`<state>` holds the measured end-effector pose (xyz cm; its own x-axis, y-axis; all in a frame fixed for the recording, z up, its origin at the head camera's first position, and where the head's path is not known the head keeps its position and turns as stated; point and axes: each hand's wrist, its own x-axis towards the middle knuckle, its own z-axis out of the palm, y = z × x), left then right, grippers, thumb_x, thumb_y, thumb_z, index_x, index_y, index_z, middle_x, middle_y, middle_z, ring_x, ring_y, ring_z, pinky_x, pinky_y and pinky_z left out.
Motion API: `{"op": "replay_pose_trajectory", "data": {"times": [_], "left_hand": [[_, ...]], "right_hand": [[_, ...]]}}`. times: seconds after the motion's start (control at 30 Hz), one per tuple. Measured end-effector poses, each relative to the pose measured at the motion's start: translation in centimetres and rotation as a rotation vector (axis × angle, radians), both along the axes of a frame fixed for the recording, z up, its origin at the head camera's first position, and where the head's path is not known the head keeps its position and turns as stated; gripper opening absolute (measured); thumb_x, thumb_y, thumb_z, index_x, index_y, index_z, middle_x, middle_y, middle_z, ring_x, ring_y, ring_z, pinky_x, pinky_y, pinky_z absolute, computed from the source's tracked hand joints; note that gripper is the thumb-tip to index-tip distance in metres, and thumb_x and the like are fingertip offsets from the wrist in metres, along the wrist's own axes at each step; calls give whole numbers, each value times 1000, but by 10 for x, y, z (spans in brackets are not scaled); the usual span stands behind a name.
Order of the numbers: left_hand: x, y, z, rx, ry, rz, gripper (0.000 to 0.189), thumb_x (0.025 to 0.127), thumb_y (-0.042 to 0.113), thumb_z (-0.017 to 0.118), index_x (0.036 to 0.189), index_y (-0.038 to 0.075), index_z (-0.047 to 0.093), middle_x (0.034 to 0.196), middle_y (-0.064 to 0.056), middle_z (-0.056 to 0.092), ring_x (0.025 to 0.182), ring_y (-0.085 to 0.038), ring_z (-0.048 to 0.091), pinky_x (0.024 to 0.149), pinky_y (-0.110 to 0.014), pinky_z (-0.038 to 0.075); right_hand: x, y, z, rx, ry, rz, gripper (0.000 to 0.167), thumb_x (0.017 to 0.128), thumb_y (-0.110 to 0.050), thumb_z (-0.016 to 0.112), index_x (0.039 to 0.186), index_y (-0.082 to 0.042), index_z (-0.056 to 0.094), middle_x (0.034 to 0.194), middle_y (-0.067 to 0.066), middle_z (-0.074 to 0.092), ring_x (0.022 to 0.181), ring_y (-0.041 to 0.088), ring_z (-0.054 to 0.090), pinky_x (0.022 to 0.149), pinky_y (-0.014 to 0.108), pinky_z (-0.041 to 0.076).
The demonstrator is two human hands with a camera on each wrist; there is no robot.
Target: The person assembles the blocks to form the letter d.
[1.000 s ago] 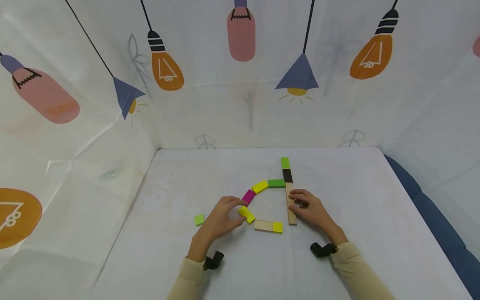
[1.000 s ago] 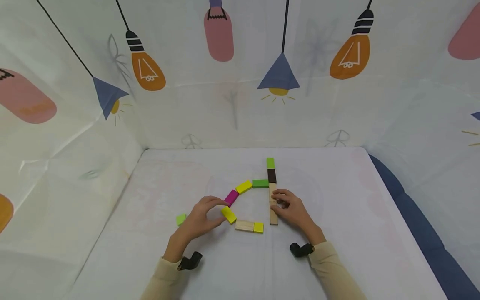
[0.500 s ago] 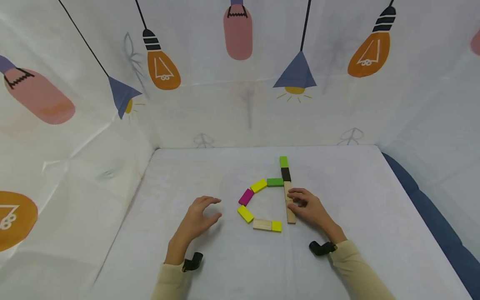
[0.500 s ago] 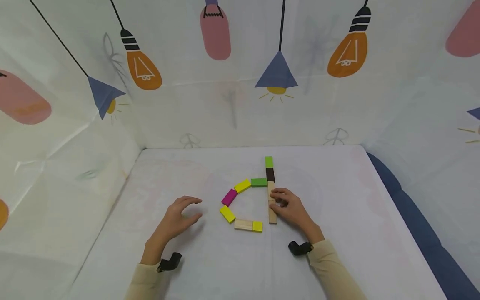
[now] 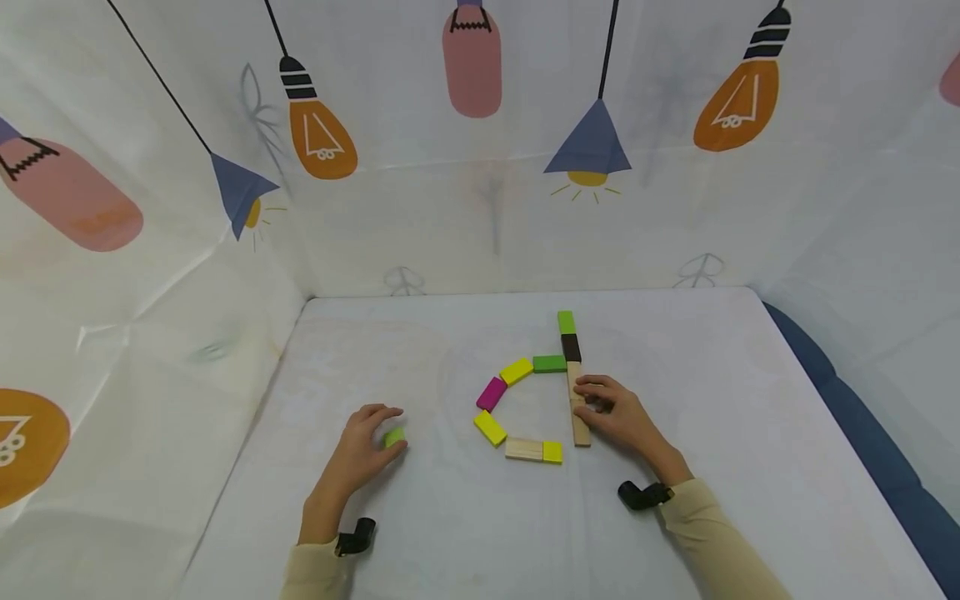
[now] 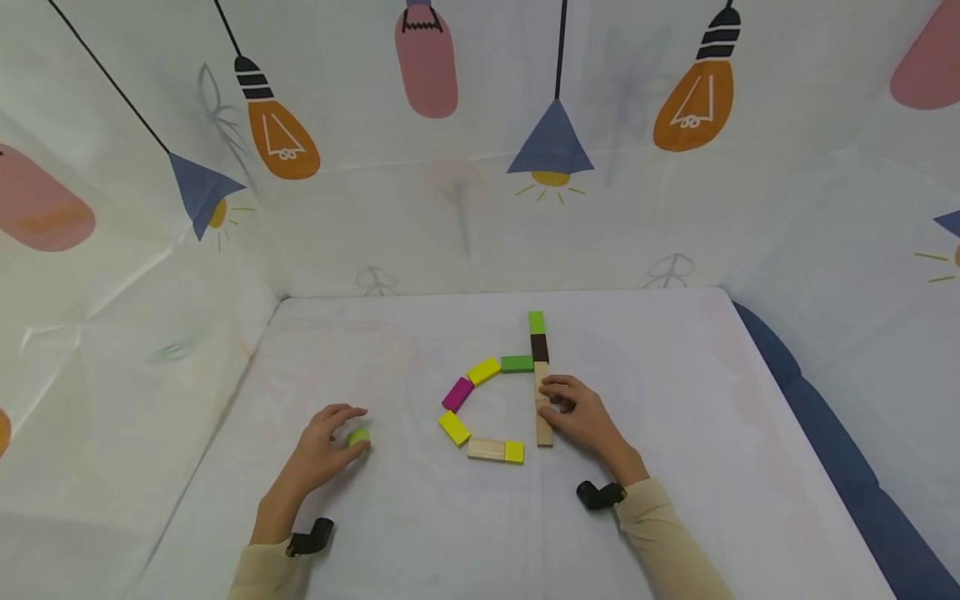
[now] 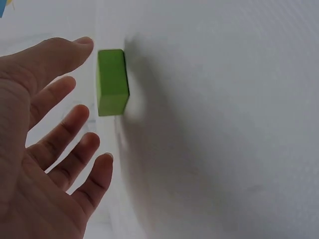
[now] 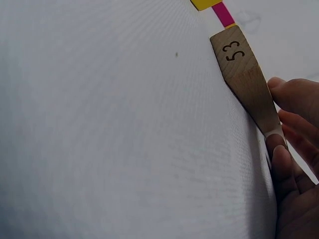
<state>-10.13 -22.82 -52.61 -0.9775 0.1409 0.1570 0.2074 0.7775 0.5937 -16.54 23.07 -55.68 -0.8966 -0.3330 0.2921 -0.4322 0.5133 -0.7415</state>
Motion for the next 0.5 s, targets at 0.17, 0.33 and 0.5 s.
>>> {"op": "replay_pose_trajectory", "data": {"times": [0.17, 0.33, 0.5], "left_hand": [[-1, -6, -4, -2, -92, 27, 56, 80, 15, 88, 132, 8, 67, 134, -18, 59, 105, -29, 61, 89, -45, 53], [-2, -8, -5, 15, -134, 5, 59, 80, 11, 88, 135, 10, 65, 131, -13, 61, 88, -13, 56, 74, -28, 49], [-3, -5, -5, 7, -122, -26, 53, 78, 3, 87, 128, 7, 68, 116, -7, 68, 86, -11, 57, 74, -25, 51]], "right_hand": [[-1, 0, -2, -12, 13, 7, 35, 86, -7, 82, 119, 1, 74, 129, 17, 66, 96, 25, 68, 75, 21, 54], [-1, 0, -2, -10, 22, 3, 35, 85, -6, 83, 118, 1, 74, 128, 17, 66, 95, 23, 68, 75, 18, 53], [-1, 0, 0, -8, 12, 4, 36, 85, -7, 83, 118, 1, 75, 129, 16, 66, 96, 20, 68, 76, 18, 54]]}}
